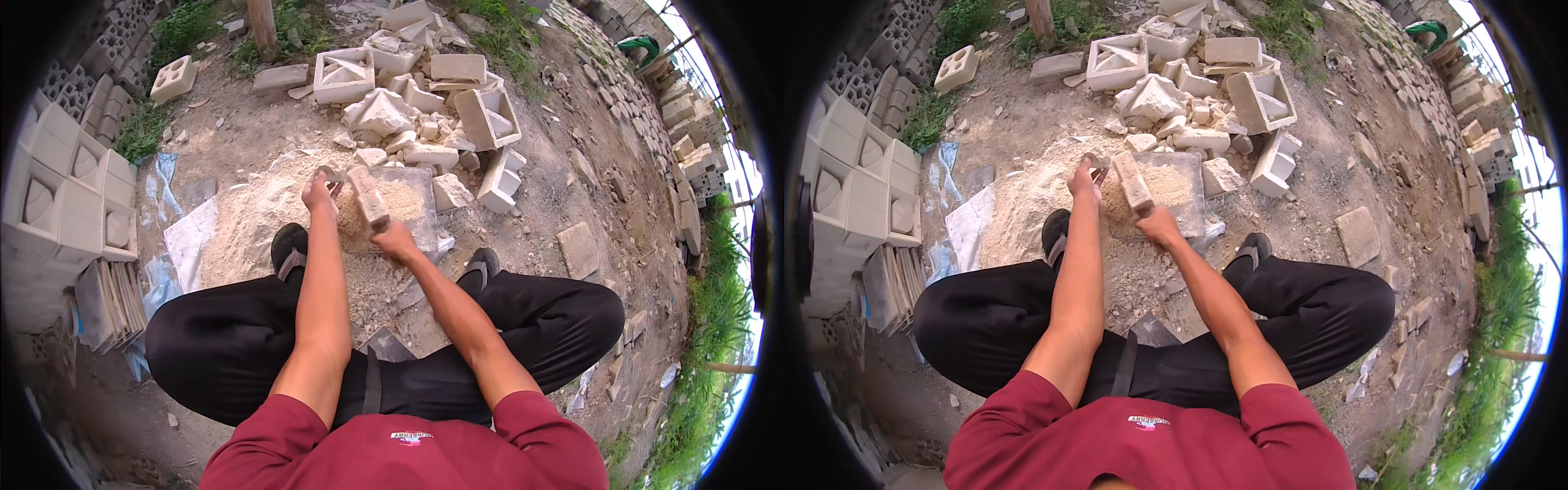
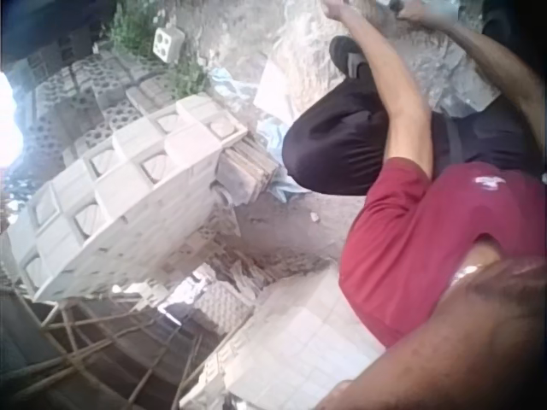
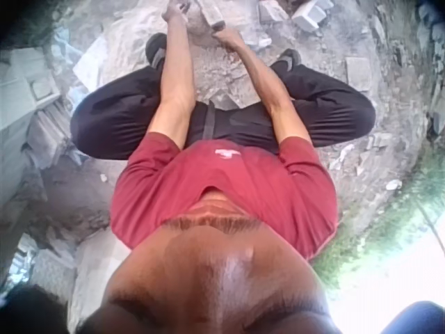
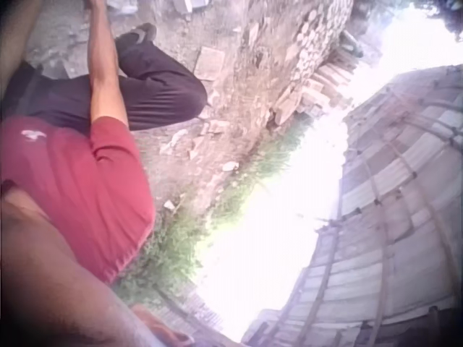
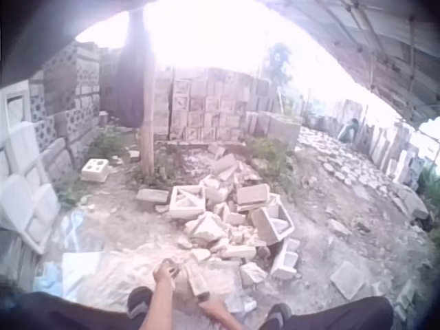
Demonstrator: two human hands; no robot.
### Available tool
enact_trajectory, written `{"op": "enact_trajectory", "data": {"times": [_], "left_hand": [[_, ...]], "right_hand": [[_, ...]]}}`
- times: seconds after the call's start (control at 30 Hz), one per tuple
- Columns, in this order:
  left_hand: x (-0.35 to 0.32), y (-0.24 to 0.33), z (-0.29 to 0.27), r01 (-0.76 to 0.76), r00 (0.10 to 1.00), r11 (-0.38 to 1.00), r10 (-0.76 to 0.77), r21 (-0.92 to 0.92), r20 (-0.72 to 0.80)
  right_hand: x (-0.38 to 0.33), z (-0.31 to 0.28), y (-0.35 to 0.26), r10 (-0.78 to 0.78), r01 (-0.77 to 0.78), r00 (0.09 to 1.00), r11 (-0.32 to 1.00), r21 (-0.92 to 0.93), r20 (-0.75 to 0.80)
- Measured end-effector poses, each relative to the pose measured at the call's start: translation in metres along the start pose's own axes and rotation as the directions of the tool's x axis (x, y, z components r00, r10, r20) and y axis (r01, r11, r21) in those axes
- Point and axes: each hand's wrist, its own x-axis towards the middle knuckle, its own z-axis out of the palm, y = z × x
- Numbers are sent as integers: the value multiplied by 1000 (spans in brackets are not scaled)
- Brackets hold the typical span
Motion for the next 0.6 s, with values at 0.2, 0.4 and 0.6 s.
{"op": "enact_trajectory", "data": {"times": [0.2,0.4,0.6], "left_hand": [[10,15,-23,-55,998,998,55,4,-18],[3,17,-22,-76,997,997,75,-24,-20],[8,31,-22,-135,991,990,135,-38,-12]], "right_hand": [[4,-68,-1,159,-142,939,987,79,-303],[-14,-28,-13,43,-71,976,989,-129,-213],[-6,1,-25,-94,103,994,974,-202,50]]}}
